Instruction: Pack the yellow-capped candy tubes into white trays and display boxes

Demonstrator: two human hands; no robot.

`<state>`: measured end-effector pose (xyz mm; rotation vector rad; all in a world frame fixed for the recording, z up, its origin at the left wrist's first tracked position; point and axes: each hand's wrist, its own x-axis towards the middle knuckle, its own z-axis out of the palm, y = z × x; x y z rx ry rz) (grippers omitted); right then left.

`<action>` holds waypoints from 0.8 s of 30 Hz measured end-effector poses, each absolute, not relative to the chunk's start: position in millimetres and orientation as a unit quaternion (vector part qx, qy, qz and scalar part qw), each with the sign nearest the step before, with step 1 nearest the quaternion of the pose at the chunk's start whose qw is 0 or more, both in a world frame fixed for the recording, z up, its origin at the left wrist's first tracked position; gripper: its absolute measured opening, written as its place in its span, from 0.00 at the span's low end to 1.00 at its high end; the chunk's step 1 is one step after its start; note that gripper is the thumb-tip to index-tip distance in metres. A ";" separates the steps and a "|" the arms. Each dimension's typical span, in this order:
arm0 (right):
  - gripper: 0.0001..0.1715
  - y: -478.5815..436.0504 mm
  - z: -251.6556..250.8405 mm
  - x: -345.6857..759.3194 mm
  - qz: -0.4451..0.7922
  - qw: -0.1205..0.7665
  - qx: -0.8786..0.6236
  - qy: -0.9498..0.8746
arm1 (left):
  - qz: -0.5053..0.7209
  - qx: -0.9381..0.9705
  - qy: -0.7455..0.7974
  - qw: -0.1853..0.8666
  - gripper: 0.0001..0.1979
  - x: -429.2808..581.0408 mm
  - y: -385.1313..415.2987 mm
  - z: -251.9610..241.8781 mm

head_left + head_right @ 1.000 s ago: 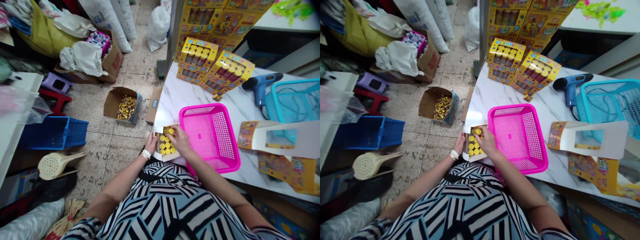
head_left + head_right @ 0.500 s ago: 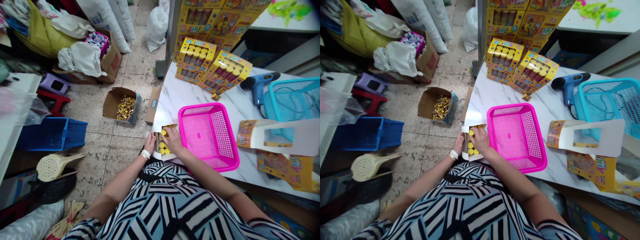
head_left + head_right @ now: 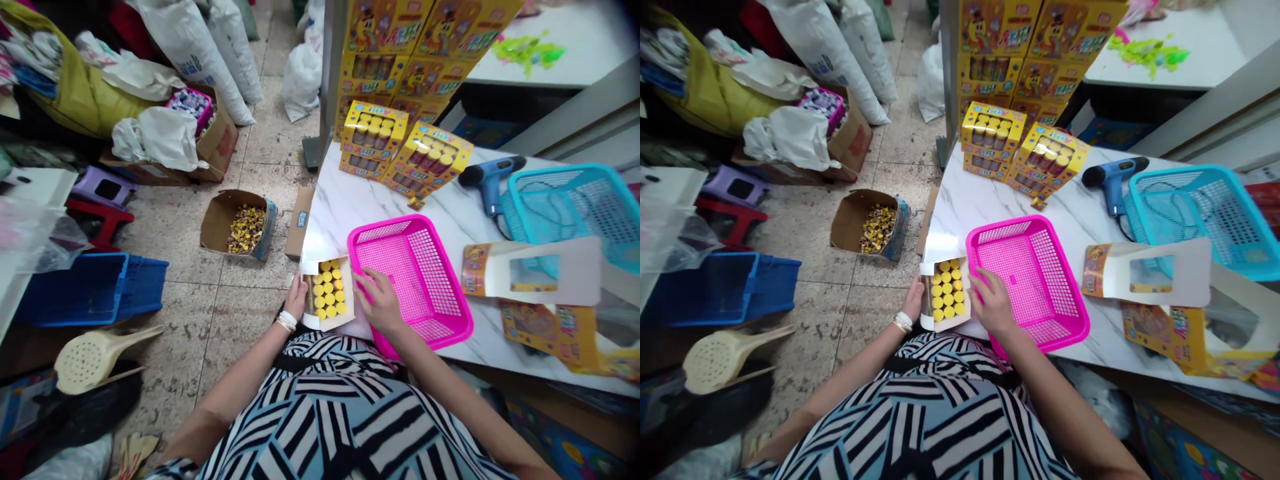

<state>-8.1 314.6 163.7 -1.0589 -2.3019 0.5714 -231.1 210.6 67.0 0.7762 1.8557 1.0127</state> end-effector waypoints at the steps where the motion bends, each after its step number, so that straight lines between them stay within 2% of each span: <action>1: 0.18 313.4 165.7 12.0 0.198 0.270 -0.421 -0.843 | 0.392 0.314 0.753 0.424 0.36 -229.6 212.0 70.1; 4: 0.15 305.5 166.3 77.6 0.147 0.273 -0.528 -0.791 | 0.344 0.327 0.795 0.378 0.36 -227.4 216.2 85.3; 6: 0.18 296.3 163.1 119.5 0.114 0.277 -0.610 -0.734 | 0.315 0.335 0.818 0.347 0.37 -229.5 216.5 100.1; 9: 0.30 279.7 155.8 166.0 0.109 0.278 -0.731 -0.613 | 0.252 0.333 0.837 0.353 0.39 -236.9 212.4 123.9; 12: 0.38 265.8 146.8 181.3 0.193 0.270 -0.825 -0.456 | 0.133 0.347 0.854 0.364 0.47 -244.5 210.5 139.4; 14: 0.35 260.3 139.8 173.1 0.294 0.273 -0.839 -0.369 | 0.079 0.371 0.864 0.330 0.48 -247.1 214.3 142.7; 18: 0.22 257.1 126.3 131.9 0.491 0.328 -0.769 -0.246 | 0.038 0.416 0.838 0.352 0.36 -248.8 228.2 135.0; 21: 0.17 266.7 128.9 110.3 0.530 0.398 -0.724 -0.192 | 0.017 0.445 0.822 0.354 0.31 -255.2 235.1 120.1; 24: 0.16 295.8 157.8 117.7 0.528 0.446 -0.694 -0.203 | 0.013 0.458 0.824 0.334 0.28 -265.5 239.6 108.5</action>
